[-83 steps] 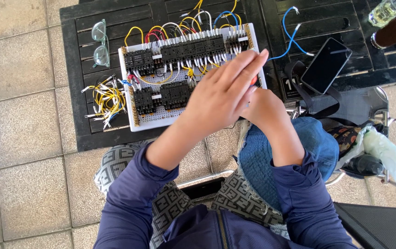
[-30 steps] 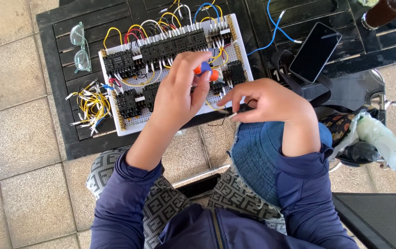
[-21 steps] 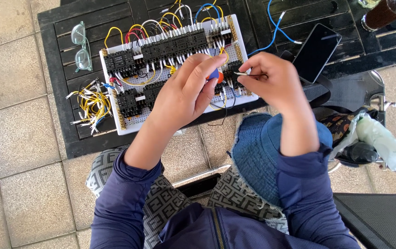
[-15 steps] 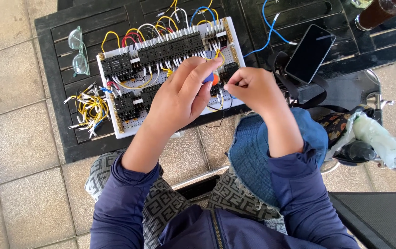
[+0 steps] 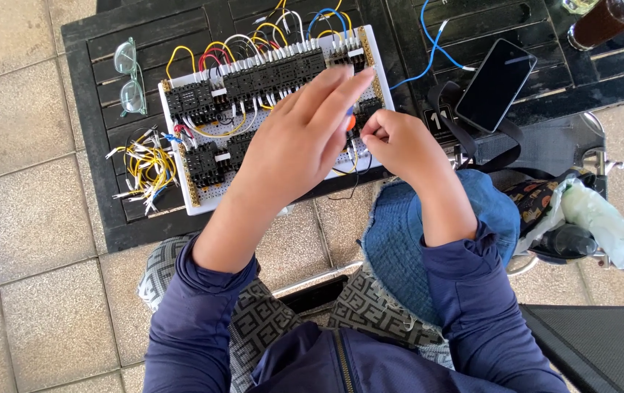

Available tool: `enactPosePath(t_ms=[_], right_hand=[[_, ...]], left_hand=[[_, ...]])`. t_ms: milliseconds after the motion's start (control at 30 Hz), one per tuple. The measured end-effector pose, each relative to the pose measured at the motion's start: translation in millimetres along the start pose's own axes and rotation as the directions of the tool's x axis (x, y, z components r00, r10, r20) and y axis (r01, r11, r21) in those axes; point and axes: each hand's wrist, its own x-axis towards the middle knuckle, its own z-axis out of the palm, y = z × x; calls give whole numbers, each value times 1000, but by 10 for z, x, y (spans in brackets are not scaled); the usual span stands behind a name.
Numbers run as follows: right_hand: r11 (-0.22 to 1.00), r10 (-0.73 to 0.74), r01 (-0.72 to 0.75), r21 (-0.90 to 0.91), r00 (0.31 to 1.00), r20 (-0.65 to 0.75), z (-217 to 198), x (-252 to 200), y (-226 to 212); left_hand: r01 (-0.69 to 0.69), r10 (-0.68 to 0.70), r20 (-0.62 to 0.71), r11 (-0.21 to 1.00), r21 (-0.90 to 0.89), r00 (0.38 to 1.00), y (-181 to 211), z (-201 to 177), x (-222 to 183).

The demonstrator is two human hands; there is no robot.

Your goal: Connecting electrical wires to terminal blocks on a circuit board using a screwdriver.

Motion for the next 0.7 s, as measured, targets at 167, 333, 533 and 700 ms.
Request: enactPosePath(t_ms=[167,333,533,700], right_hand=[[983,-159,155,-100,987,-34,248,228,315],[969,-168,163,-186,986,-11,289,203,366],[958,-223,227,-176,974,41,318,173,376],[946,-264,275,-169,961,85,354,169,416]], left_hand=[[7,0,-52,992,127,999,120,141,209],[-53,121,-149,916,398,981,284,252,382],[44,117,-190,735,677,975,308,286,439],[20,-30,5,751,660,1000,444,297,413]])
